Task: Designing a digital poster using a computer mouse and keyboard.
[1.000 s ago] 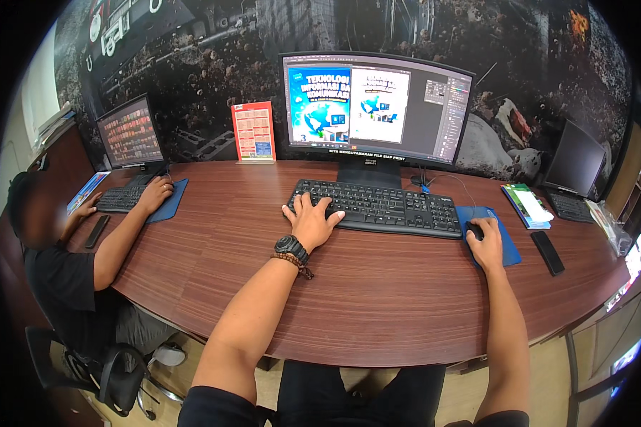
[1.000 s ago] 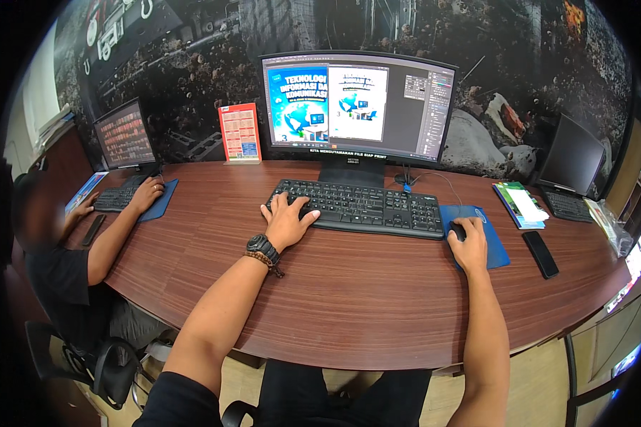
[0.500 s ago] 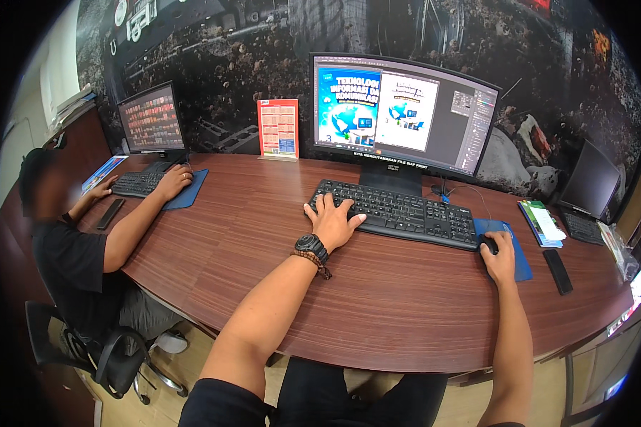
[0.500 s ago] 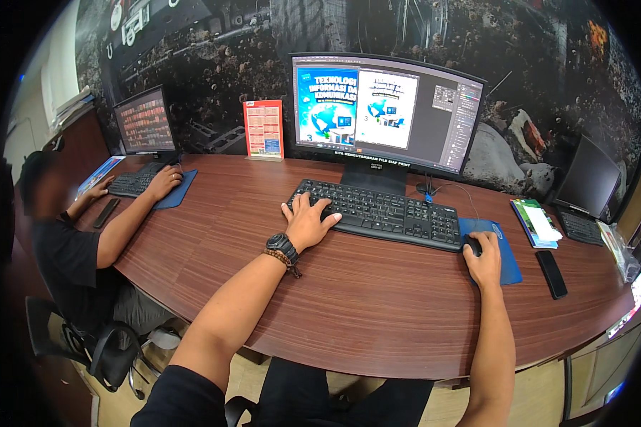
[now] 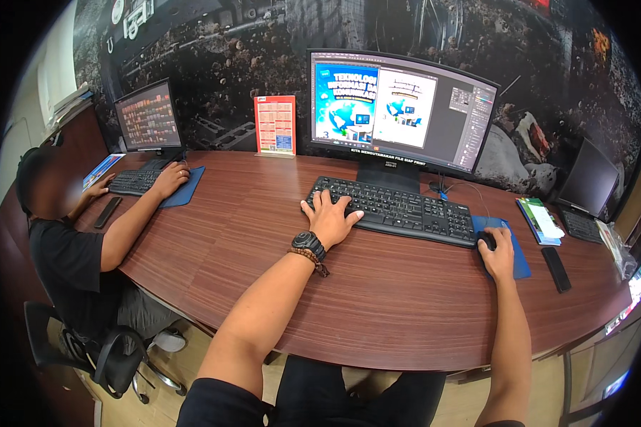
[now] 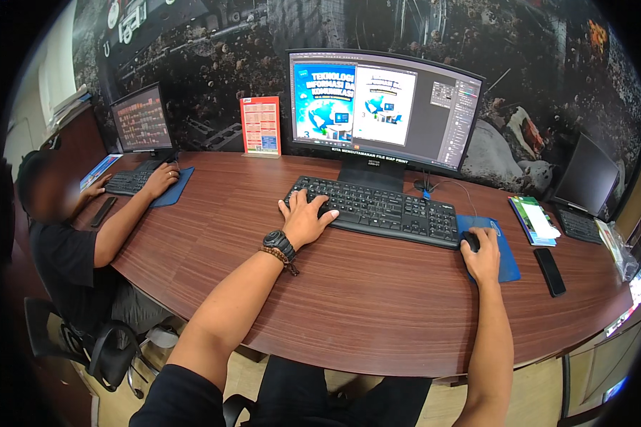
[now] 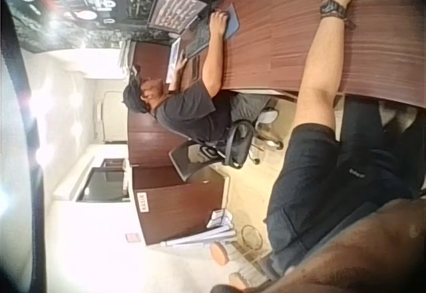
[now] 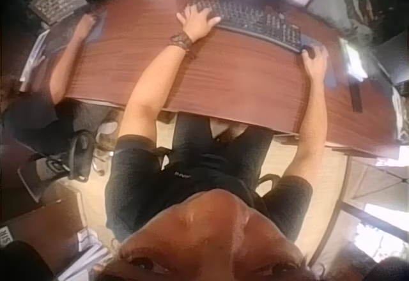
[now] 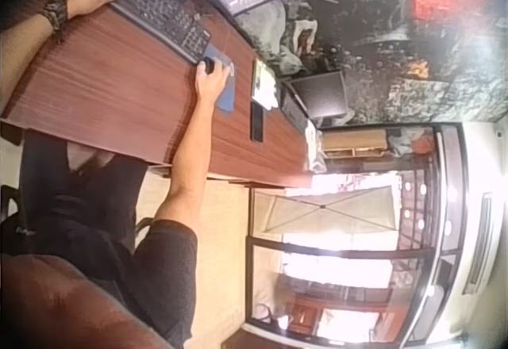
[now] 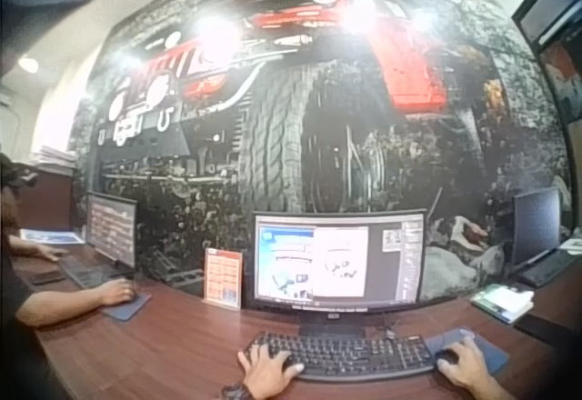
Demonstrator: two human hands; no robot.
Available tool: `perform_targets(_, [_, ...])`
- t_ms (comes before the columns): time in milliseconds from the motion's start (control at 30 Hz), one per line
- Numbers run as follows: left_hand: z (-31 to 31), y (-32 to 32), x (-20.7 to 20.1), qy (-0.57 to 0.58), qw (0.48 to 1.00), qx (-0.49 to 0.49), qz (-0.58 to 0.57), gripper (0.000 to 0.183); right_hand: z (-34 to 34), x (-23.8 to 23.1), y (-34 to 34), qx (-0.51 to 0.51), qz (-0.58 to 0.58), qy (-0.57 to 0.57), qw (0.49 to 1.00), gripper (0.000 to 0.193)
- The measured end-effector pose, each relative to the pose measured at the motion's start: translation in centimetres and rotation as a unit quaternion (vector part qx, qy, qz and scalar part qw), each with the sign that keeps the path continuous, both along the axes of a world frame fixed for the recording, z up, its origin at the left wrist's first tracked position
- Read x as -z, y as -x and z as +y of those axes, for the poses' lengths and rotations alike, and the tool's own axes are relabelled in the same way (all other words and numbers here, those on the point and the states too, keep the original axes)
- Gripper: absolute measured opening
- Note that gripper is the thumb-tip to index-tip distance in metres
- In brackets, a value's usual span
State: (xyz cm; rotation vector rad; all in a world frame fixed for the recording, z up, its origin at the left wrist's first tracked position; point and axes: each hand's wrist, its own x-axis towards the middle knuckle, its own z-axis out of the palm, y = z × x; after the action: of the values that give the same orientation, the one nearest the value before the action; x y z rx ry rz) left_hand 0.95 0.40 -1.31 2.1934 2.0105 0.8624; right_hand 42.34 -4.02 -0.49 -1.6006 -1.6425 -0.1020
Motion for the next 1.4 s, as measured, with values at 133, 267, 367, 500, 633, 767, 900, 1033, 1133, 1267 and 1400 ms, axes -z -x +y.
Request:
perform_targets(133, [-0.09,0.0,0.08,-0.011,1.0,-0.007,0.001,0.056,-0.09,0.0,0.1,-0.019,-0.005,0.001,1.0,0.033])
perform_targets(267, [-0.01,-0.08,-0.04,-0.003,1.0,-0.003,0.003,0.056,-0.09,0.12,-0.05,-0.023,-0.007,0.0,1.0,0.033])
perform_targets(367, [0.06,-0.03,0.07,-0.006,1.0,-0.003,0.0,0.056,-0.02,0.13,-0.03,-0.024,-0.007,-0.003,1.0,0.033])
perform_targets(500, [0.26,0.1,0.2,-0.008,1.0,0.001,-0.001,0.058,0.08,0.24,-0.15,-0.025,-0.008,-0.004,1.0,0.032])
perform_targets(633, [0.15,0.09,0.15,-0.005,1.0,0.0,0.0,0.058,0.04,0.19,-0.09,-0.03,-0.01,-0.009,0.999,0.032])
perform_targets(767, [0.16,0.11,0.18,-0.006,1.0,0.002,0.0,0.058,0.0,0.19,-0.14,-0.032,-0.001,-0.006,0.999,0.031])
perform_targets(900, [0.08,0.07,0.07,-0.004,1.0,0.001,0.001,0.058,0.03,0.3,-0.17,-0.033,-0.001,-0.009,0.999,0.032])
perform_targets(1033, [0.12,0.13,-0.02,0.003,1.0,-0.001,0.01,0.057,0.05,0.27,-0.16,-0.033,-0.001,-0.007,0.999,0.032])
perform_targets(1133, [0.1,0.06,0.05,-0.008,1.0,-0.002,0.004,0.057,0.09,0.26,-0.16,-0.031,0.0,-0.004,1.0,0.032])
perform_targets(1267, [0.15,0.09,0.01,-0.006,1.0,-0.001,0.002,0.057,-0.07,0.06,0.1,-0.03,-0.002,-0.01,0.999,0.031])
perform_targets(1400, [0.1,0.0,-0.05,-0.004,1.0,-0.001,-0.003,0.056,0.01,0.29,-0.13,-0.022,-0.004,-0.015,1.0,0.031])
